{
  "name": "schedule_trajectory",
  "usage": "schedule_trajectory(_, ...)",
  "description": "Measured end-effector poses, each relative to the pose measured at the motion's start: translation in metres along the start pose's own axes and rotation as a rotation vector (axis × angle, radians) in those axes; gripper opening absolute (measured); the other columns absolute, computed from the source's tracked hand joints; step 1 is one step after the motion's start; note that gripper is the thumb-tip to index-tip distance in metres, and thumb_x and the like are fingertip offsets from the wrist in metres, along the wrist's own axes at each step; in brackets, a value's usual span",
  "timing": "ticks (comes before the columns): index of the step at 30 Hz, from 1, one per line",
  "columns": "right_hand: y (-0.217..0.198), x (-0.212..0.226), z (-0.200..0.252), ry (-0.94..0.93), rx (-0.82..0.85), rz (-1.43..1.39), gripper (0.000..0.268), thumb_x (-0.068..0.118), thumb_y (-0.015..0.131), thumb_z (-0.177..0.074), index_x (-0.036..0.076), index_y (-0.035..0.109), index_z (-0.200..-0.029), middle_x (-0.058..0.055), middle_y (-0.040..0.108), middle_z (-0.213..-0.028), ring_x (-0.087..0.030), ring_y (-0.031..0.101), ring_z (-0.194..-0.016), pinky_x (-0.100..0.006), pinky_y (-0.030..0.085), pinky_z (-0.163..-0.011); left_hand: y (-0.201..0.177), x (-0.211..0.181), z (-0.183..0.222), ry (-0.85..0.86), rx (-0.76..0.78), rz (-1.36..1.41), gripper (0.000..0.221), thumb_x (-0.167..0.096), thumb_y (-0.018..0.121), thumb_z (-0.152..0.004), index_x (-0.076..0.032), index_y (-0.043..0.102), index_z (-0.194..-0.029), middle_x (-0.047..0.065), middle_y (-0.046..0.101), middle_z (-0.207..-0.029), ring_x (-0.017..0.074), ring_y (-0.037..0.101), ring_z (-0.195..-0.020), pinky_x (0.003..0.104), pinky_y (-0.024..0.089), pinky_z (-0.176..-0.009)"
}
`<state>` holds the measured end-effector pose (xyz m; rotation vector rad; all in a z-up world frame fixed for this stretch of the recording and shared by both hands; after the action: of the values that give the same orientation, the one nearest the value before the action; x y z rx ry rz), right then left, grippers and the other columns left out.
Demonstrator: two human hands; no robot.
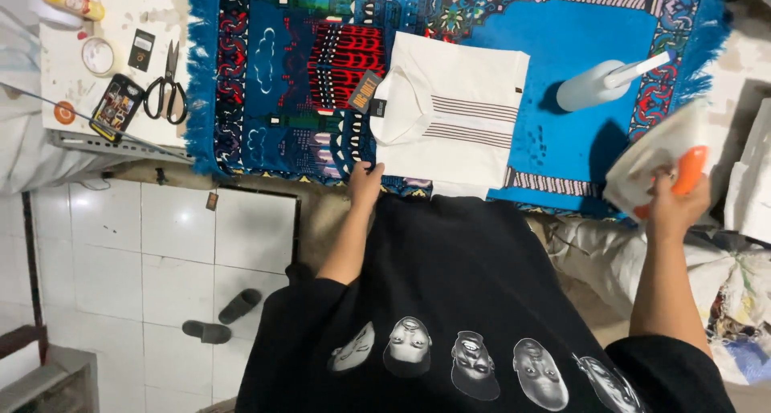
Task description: Ironing a white patterned shirt on a work table using a spray bottle and a hand iron.
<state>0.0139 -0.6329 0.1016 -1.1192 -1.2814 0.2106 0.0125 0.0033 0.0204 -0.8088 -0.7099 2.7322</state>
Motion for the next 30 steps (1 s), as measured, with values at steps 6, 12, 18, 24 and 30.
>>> schedule_trajectory(6,0.058,-0.064,-0.024,0.053,-0.21,-0.733,0.078,0.007,0.086,-0.111,0.008,0.024,-0.158,-0.018,0.045,-0.162,-0.034,0.055,-0.147,-0.044,0.048,-0.12,0.009,-0.017,-0.007,0.086,-0.012,-0.158,0.033,-0.04,0.057,-0.081,-0.009,0.065,-0.079,0.007,0.066,-0.083,0.0284,0.063,-0.077,0.044,0.044,-0.064)
schedule_trajectory(12,0.079,-0.098,0.026,0.216,-0.229,-0.707,0.05,0.002,0.063,-0.095,0.005,0.045,-0.142,-0.017,0.063,-0.135,-0.026,0.066,-0.12,-0.043,0.071,-0.094,0.028,-0.016,-0.011,-0.089,0.081,0.377,0.069,-0.031,0.067,-0.089,-0.004,0.048,-0.149,0.01,0.054,-0.149,0.0276,0.054,-0.133,0.038,0.045,-0.104)
schedule_trajectory(18,0.055,-0.038,0.029,0.136,-0.139,-0.535,0.044,0.005,0.07,-0.095,-0.002,0.055,-0.136,-0.017,0.066,-0.132,-0.026,0.066,-0.12,-0.038,0.06,-0.098,0.043,-0.027,0.017,-0.205,0.243,1.274,0.105,-0.014,0.072,-0.083,-0.012,0.004,-0.163,0.022,0.047,-0.154,0.0382,0.052,-0.134,0.058,0.042,-0.113)
schedule_trajectory(24,0.038,-0.033,0.08,0.375,-0.424,-0.049,0.062,0.0,0.091,-0.069,0.011,0.047,-0.112,-0.015,0.052,-0.117,-0.029,0.055,-0.099,-0.046,0.047,-0.087,0.054,-0.028,0.01,-0.108,0.264,1.263,0.049,0.001,0.074,-0.083,0.0,0.064,-0.13,0.016,0.069,-0.13,0.0299,0.067,-0.117,0.039,0.056,-0.099)
schedule_trajectory(30,0.133,0.043,0.133,-0.025,0.161,-0.298,0.015,0.003,0.076,-0.096,0.003,0.065,-0.107,-0.018,0.064,-0.098,-0.035,0.066,-0.092,-0.041,0.052,-0.08,0.069,-0.036,0.009,-0.027,0.307,1.47,0.049,-0.027,0.081,-0.096,-0.009,0.062,-0.137,0.021,0.055,-0.145,0.0411,0.044,-0.141,0.06,0.033,-0.116)
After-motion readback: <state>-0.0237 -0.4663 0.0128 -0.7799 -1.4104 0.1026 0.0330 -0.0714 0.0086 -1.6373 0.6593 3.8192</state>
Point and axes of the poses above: each hand's wrist, its own z-axis away from the middle knuckle, its own y-axis out of the palm, x = y × z, the point moved 5 cm from there along -z, towards the middle knuckle
